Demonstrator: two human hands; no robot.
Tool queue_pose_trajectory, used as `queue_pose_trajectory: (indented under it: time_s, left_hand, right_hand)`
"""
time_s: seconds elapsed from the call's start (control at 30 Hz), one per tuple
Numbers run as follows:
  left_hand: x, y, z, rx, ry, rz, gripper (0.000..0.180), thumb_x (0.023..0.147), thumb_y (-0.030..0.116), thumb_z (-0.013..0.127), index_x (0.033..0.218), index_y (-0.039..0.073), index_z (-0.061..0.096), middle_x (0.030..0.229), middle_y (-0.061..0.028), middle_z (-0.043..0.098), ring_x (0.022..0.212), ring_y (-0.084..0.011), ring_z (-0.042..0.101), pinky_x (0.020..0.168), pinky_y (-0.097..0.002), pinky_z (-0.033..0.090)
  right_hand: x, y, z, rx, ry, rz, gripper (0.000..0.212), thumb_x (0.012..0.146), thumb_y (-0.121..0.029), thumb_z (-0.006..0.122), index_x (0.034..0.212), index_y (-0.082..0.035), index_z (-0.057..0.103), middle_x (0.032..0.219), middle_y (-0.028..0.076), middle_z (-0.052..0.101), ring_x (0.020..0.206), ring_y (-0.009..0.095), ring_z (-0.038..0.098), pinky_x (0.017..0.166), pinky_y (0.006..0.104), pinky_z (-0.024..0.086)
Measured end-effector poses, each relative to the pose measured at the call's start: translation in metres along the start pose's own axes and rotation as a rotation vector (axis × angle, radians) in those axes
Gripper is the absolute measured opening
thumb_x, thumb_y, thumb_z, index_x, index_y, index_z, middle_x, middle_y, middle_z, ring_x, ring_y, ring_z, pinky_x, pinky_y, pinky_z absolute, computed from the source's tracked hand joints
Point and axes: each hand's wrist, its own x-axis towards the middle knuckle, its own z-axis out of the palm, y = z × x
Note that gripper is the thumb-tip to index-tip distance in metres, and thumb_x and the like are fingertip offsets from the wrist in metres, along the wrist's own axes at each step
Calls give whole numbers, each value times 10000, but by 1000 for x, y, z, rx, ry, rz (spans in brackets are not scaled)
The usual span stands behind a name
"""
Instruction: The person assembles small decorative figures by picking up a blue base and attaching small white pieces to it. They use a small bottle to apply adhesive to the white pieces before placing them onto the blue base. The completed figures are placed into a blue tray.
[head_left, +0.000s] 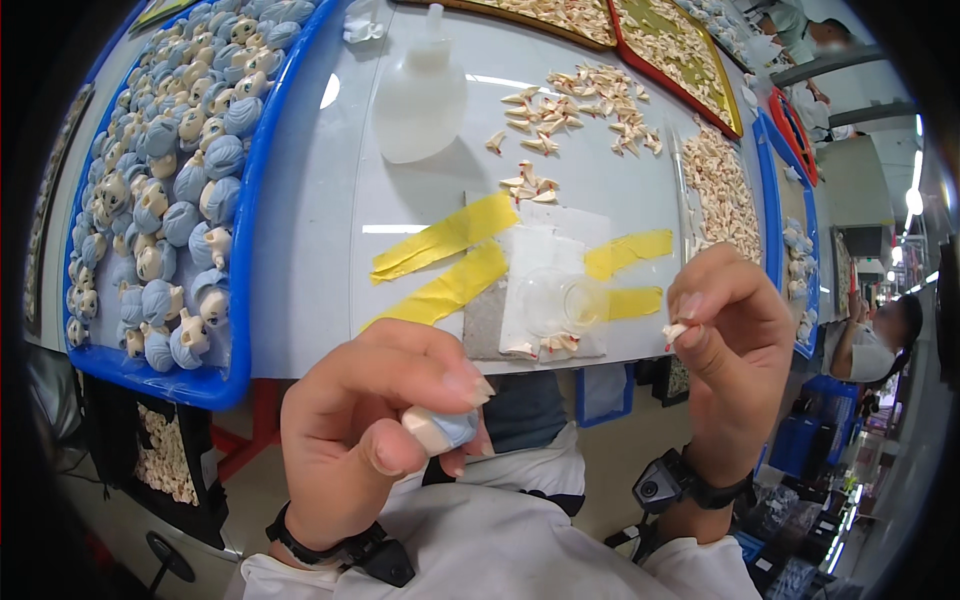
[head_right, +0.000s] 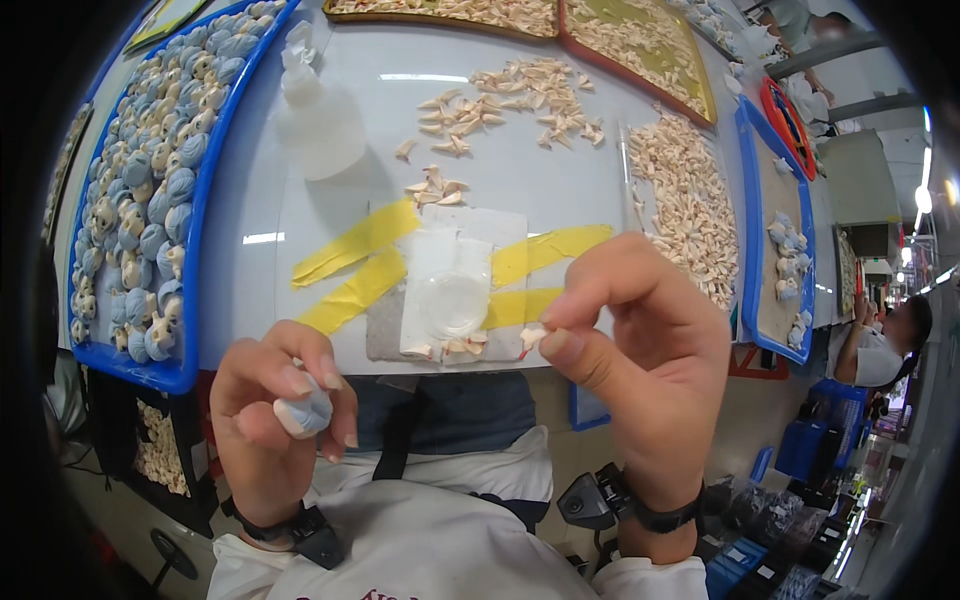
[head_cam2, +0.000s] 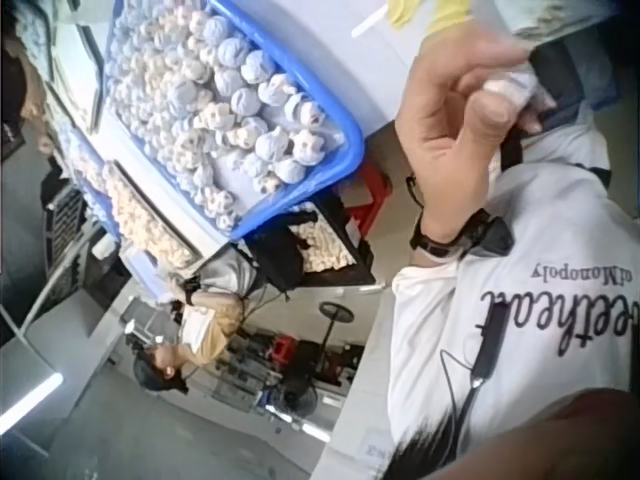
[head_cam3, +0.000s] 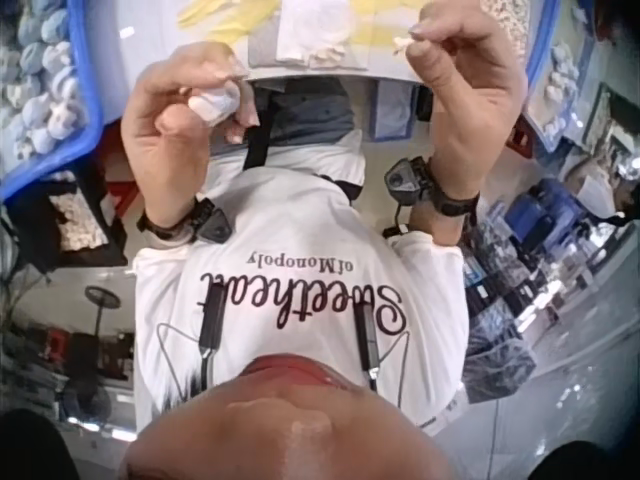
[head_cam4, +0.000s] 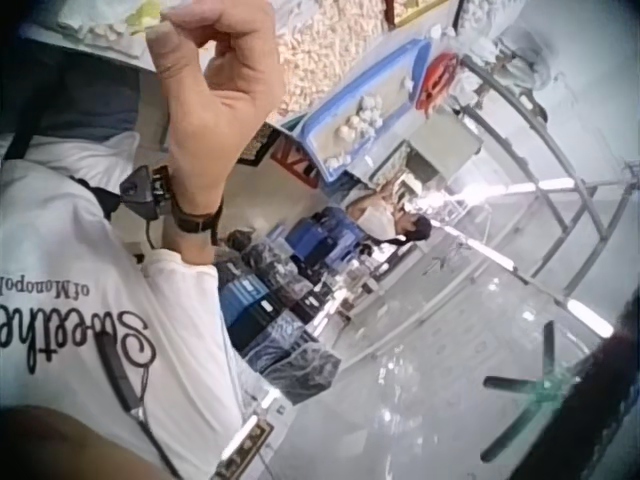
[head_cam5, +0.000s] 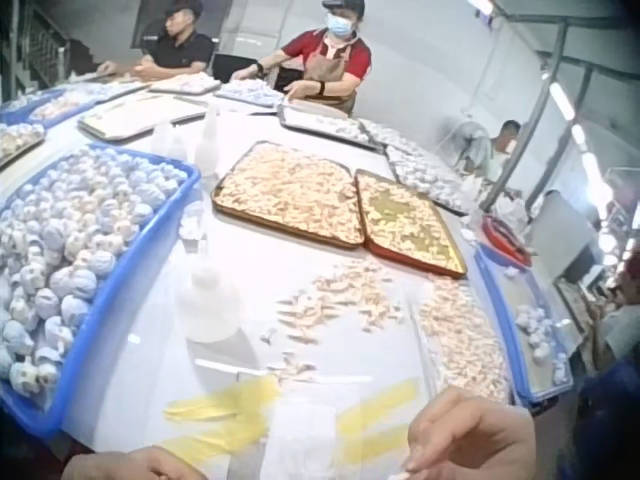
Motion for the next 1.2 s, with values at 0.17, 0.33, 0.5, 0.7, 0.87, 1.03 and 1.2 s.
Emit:
queue_pose_trajectory:
  time_s: [0.17,0.33,0.5,0.7,0.87,1.03,1.2]
  left_hand:
    - [2,-8,5,87,-44,102,371,809,389,656,944,84,493,932,-103,497,600,-154,569,441,-179,409]
    - [-4,-3,15,26,74,-10,403,755,371,717,929,77,504,996,-128,525,661,-161,582,495,-190,429]
    - [-5,-1,17,47,-17,-6,427,716,339,758,941,53,536,1033,-150,540,712,-175,589,540,-203,443]
    - [-6,-4,25,91,-22,50,487,670,307,793,984,25,551,1028,-154,539,725,-179,604,534,-209,461]
    - [-10,-5,24,171,-82,106,495,652,237,809,1006,-1,560,1028,-171,547,738,-193,611,564,-226,480]
    - [-6,-3,17,411,-185,274,501,615,219,829,980,-25,587,987,-180,568,739,-195,604,618,-229,474]
    - [-2,0,11,682,-300,526,467,611,202,835,950,-27,610,942,-190,581,744,-183,598,647,-223,457]
  right_hand:
    - [-13,9,2,285,5,89,173,727,-48,707,822,-17,565,796,49,524,752,126,483,678,231,367]
    - [-22,10,1,538,-43,215,174,742,-72,704,820,-24,556,791,54,518,742,124,479,658,227,367]
    - [-29,6,8,675,-72,238,191,729,-63,713,820,-25,550,788,63,522,740,133,479,661,231,372]
    - [-37,-3,20,604,-122,147,183,728,16,693,854,-17,565,834,81,540,788,151,491,726,255,387]
    - [-39,-11,38,366,-104,63,258,719,-148,757,786,-63,522,766,63,489,677,133,453,626,270,367]
    - [-38,-7,36,216,-222,-57,254,682,-50,760,815,-50,545,785,70,498,668,129,463,588,247,369]
    - [-34,-10,36,-204,-185,-344,299,629,6,763,828,-84,559,783,52,500,640,129,462,559,242,358]
